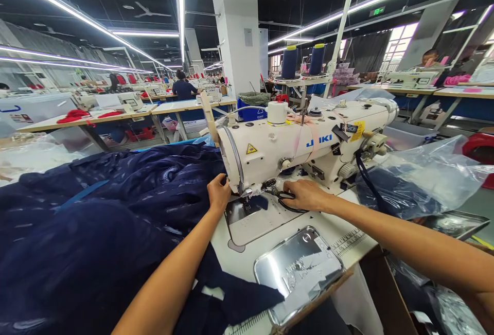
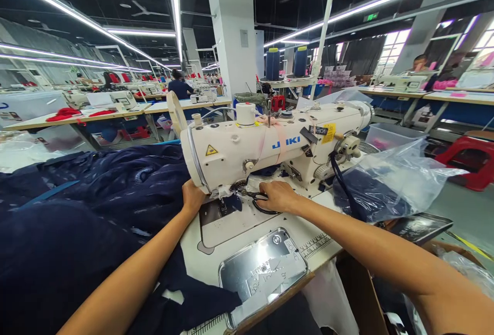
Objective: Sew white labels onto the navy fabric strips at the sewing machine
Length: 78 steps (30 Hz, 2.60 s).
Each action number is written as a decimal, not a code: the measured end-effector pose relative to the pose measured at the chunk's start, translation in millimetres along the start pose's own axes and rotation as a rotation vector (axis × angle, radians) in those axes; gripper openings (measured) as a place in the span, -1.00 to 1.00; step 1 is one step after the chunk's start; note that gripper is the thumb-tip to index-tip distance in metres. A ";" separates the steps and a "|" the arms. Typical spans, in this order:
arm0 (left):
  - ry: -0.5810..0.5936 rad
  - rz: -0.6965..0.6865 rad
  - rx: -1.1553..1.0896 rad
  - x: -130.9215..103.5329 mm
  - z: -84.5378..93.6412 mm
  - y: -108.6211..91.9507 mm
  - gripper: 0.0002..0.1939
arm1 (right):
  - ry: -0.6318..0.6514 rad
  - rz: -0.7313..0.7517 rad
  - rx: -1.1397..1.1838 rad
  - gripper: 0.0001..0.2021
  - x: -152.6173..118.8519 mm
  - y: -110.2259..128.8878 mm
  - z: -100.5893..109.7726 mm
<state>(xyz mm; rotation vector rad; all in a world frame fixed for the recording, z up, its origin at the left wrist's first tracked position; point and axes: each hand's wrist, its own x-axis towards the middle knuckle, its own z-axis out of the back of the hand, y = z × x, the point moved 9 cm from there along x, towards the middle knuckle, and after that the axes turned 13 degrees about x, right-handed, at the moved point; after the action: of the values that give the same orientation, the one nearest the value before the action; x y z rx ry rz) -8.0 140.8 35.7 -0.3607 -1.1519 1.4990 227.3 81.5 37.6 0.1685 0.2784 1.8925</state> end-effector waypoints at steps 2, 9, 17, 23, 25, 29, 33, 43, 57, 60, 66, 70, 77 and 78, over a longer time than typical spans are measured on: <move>-0.022 0.060 -0.089 -2.2 14.9 3.1 -0.86 | -0.005 -0.014 -0.027 -0.71 -10.9 -3.4 1.5; 0.096 0.294 -0.346 -59.5 51.4 15.0 -0.72 | 0.063 0.107 0.191 -0.82 -55.8 0.9 -3.4; 0.178 0.370 -0.525 -97.4 53.3 13.2 -0.62 | 0.524 -0.037 1.363 -0.59 -59.1 78.6 -55.2; 0.205 0.351 -0.583 -96.6 48.6 12.9 -0.62 | 0.793 -0.164 1.616 -0.52 -48.2 113.2 -80.9; 0.209 0.343 -0.591 -97.4 47.8 14.1 -0.64 | 0.798 -0.170 1.687 -0.49 -41.8 118.6 -80.4; 0.199 0.333 -0.598 -96.9 47.2 16.0 -0.65 | 0.750 -0.207 1.741 -0.48 -30.8 124.2 -80.4; 0.185 0.298 -0.563 -96.5 48.6 15.2 -0.63 | 0.619 -0.081 1.676 -0.59 -30.8 120.4 -68.3; -0.128 -1.017 0.292 -153.5 71.2 -94.7 -0.89 | -0.049 -0.100 0.387 -0.81 -81.3 -38.4 1.9; -0.159 -1.423 0.474 -183.3 42.7 -113.4 -0.79 | -0.183 -0.124 -0.205 -0.74 -61.2 -52.1 5.5; -0.136 -1.427 0.523 -184.5 40.1 -110.6 -0.79 | -0.101 -0.137 -0.087 -0.77 -39.5 -50.2 -4.2; -0.075 -1.381 0.565 -180.2 37.5 -103.8 -0.78 | -0.003 -0.102 0.059 -0.92 -17.3 -57.5 -13.7; -0.043 -1.324 0.552 -178.0 33.9 -98.1 -0.80 | -0.140 -0.072 0.324 -0.87 -27.4 -41.5 -6.1; 0.034 -1.094 0.465 -165.2 33.6 -94.1 -0.75 | -0.086 0.113 1.258 -0.70 -74.5 50.7 -16.0; 0.035 -1.072 0.438 -163.8 35.8 -94.1 -0.75 | -0.020 0.096 1.312 -0.68 -76.9 60.5 -23.5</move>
<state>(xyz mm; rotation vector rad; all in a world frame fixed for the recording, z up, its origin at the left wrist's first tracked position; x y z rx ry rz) 68.4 -32.6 68.4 0.4811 -0.7329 0.7272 191.8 -12.7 33.2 1.0730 1.4785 1.5142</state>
